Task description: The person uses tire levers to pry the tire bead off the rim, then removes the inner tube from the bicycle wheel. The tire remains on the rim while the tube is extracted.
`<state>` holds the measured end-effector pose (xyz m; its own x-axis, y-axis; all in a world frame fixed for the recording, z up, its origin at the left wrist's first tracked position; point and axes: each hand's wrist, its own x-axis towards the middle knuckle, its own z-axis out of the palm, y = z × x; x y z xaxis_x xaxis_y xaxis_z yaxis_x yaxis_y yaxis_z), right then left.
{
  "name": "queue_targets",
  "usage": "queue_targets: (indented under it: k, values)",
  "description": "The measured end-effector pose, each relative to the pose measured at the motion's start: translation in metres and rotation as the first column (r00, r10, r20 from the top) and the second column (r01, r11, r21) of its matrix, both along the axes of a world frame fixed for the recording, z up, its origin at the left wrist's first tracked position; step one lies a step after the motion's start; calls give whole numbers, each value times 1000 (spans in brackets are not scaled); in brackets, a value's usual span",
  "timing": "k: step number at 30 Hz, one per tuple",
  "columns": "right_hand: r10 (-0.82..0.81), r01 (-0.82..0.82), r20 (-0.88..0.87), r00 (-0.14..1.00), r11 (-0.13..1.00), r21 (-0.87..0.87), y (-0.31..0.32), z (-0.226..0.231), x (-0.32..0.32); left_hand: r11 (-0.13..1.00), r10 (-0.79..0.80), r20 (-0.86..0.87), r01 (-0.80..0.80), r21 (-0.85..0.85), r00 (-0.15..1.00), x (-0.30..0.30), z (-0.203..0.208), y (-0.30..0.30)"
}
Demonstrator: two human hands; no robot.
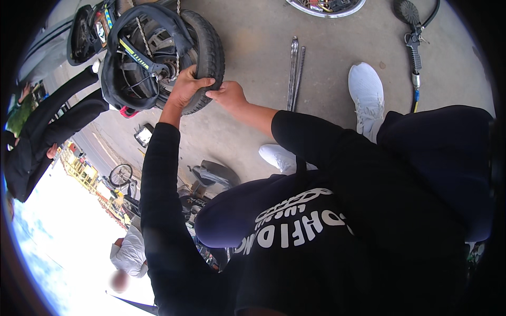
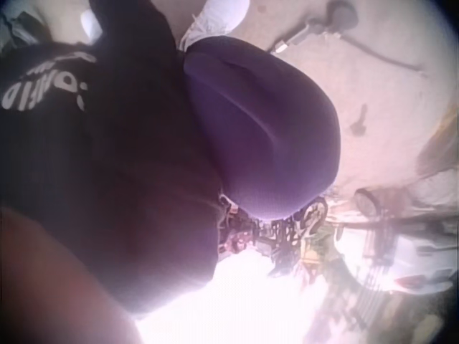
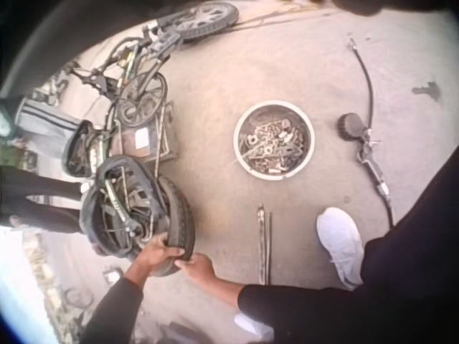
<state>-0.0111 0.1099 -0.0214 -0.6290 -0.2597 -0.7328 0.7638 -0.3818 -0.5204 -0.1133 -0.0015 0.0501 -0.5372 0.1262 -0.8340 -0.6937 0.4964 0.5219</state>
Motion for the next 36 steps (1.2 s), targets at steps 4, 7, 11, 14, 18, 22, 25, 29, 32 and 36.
queue_targets:
  k: [4, 7, 11, 14, 18, 22, 25, 29, 32, 36]
  values:
    - [193, -208, -121, 974, 970, -125, 16, -18, -10, 997, -57, -62, 54, -53, 996, 0, 0, 5]
    - [534, -582, -274, 800, 801, -139, 57, -39, -39, 937, -238, -152, 186, -294, 959, 12, 7, 19]
    - [171, -212, -127, 977, 823, -527, 96, -34, -82, 774, -508, -271, 296, -560, 818, 45, 2, 24]
    - [203, -224, -97, 974, 830, -512, 93, -32, -99, 550, -754, -220, 412, -726, 619, 51, 0, 12]
    - [128, -170, -131, 983, 906, -387, 70, -45, -84, 656, -640, -270, 328, -680, 719, 30, -8, 34]
    - [141, -145, -42, 989, 882, -449, 73, -37, -76, 809, -366, -384, 86, -581, 848, 13, -27, 56]
    - [149, -137, -17, 989, 851, -506, 85, -26, -77, 695, -443, -354, 66, -716, 824, 10, -32, 57]
    - [98, -91, -19, 995, 821, -564, 92, -37, -71, 867, -176, -360, -29, -498, 916, 4, -3, 74]
    - [59, -59, -21, 998, 780, -623, 84, -41, -63, 872, -169, -375, -39, -488, 911, 6, -6, 59]
    - [15, -1, 17, 1000, 769, -639, 76, -45, -54, 947, -5, -348, -107, -304, 937, 11, -15, 34]
